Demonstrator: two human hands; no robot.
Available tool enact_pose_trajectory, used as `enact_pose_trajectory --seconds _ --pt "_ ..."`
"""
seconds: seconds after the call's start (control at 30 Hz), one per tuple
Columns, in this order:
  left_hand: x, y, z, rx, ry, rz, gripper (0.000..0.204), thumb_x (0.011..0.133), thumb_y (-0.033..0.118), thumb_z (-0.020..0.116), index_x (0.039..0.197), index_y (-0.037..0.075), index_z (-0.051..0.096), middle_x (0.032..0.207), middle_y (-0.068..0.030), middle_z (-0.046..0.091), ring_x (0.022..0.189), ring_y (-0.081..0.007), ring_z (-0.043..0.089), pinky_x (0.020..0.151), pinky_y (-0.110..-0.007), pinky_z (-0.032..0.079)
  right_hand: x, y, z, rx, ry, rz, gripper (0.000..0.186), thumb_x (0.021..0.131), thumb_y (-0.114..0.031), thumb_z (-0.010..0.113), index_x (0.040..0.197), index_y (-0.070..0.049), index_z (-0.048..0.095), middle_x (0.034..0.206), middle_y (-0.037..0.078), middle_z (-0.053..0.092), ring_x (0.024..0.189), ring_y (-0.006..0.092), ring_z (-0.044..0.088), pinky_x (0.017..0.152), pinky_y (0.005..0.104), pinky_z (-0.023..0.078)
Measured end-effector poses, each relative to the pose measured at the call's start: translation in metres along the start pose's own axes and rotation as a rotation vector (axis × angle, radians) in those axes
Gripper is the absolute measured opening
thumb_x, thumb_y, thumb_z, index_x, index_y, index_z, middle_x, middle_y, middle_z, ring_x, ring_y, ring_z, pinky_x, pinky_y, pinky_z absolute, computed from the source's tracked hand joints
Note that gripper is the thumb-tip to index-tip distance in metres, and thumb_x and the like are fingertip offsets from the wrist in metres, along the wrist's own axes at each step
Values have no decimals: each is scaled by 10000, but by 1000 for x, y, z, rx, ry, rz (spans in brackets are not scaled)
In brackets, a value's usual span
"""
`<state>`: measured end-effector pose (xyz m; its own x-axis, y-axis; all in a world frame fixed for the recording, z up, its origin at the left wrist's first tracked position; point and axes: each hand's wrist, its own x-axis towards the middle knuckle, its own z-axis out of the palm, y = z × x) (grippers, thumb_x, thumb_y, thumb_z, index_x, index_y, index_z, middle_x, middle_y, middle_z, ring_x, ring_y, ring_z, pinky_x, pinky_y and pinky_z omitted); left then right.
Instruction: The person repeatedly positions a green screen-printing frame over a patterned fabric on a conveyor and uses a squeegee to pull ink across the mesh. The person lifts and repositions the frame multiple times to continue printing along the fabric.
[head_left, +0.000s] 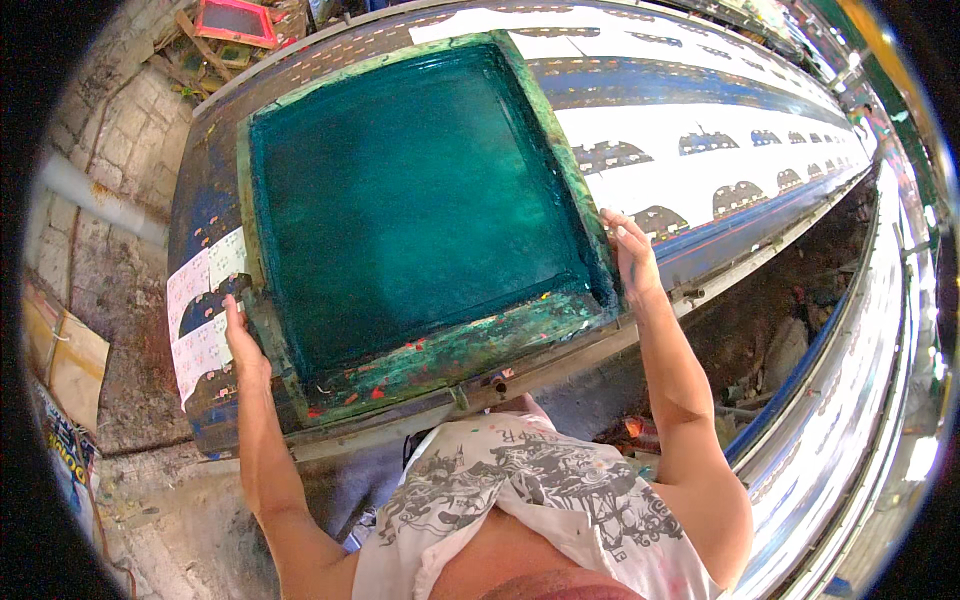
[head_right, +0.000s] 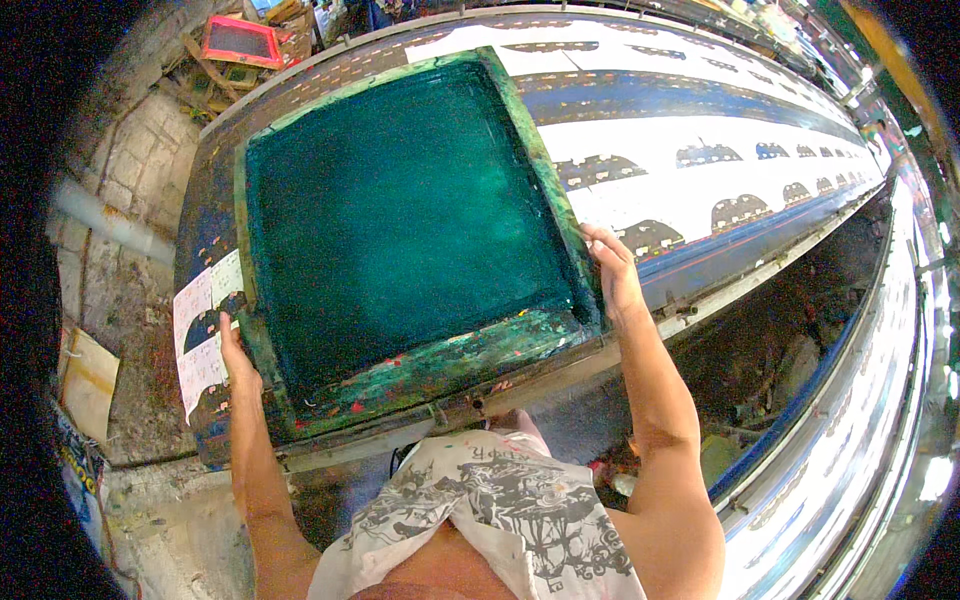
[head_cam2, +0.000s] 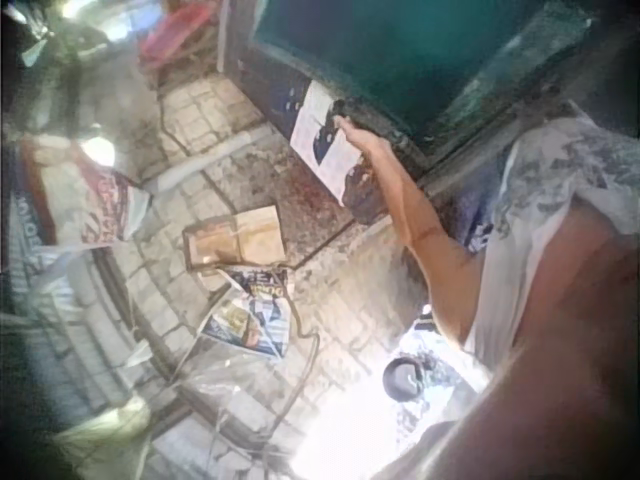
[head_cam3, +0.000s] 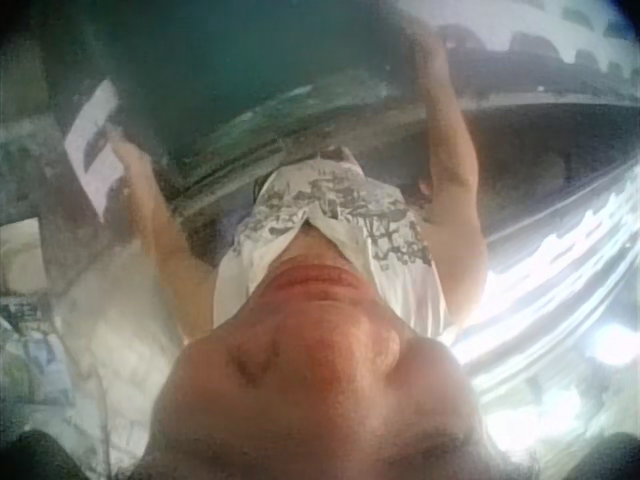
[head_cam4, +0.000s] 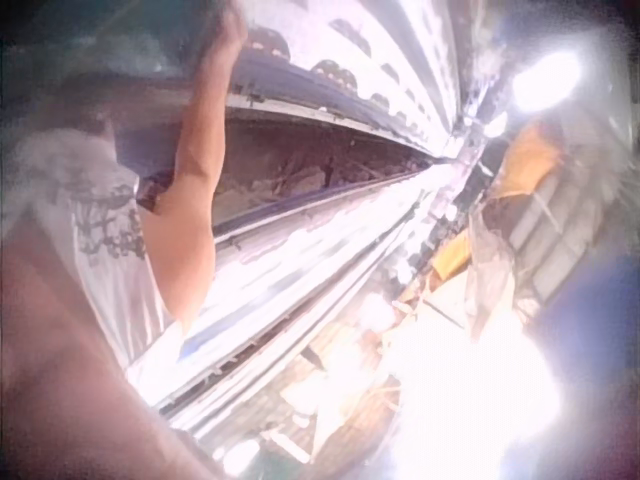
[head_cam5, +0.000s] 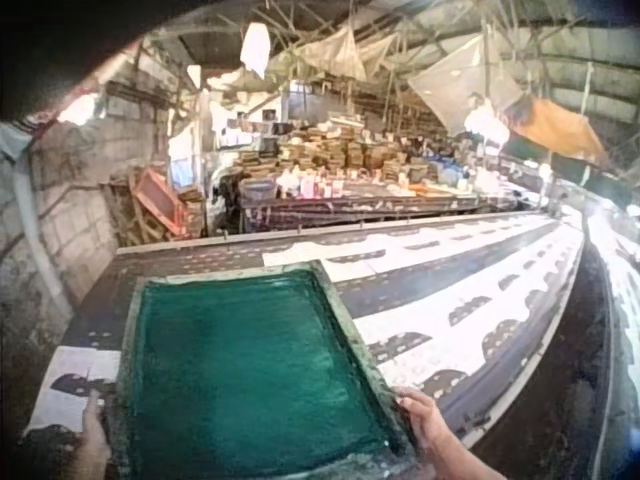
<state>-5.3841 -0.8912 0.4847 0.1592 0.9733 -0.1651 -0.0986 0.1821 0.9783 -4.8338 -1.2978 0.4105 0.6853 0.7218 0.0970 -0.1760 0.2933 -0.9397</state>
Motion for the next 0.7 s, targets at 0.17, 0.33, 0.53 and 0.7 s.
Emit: enact_pose_trajectory --seconds 0.17,0.33,0.53,0.7 --pt "-6 -18 23 -7 57 53 633 1080 611 585 1231 20 751 1144 -102 780 1006 -225 741 925 -380 572 10 6 -23 53 26 -27 565 984 -321 698 1427 27 651 1417 131 666 1362 259 575 1200 412 388" --pt "-12 -28 35 -11 37 75 619 1094 577 585 1311 15 727 1216 -91 763 1084 -220 720 995 -380 544 17 4 -43 111 10 10 581 987 -321 709 1440 38 640 1457 165 661 1381 272 575 1214 420 387" --pt "-8 -29 38 11 10 87 624 1092 544 616 1375 -6 700 1324 -97 731 1167 -219 689 1048 -387 513 28 22 -60 82 -15 -16 611 961 -338 745 1432 39 647 1485 156 642 1433 283 544 1243 424 357" --pt "4 -37 34 225 111 141 800 1051 609 644 1444 -88 652 1443 -173 668 1303 -262 598 1160 -408 415 25 26 -44 -416 4 -98 484 997 -176 728 1443 -3 651 1443 159 652 1411 327 554 1235 479 383"
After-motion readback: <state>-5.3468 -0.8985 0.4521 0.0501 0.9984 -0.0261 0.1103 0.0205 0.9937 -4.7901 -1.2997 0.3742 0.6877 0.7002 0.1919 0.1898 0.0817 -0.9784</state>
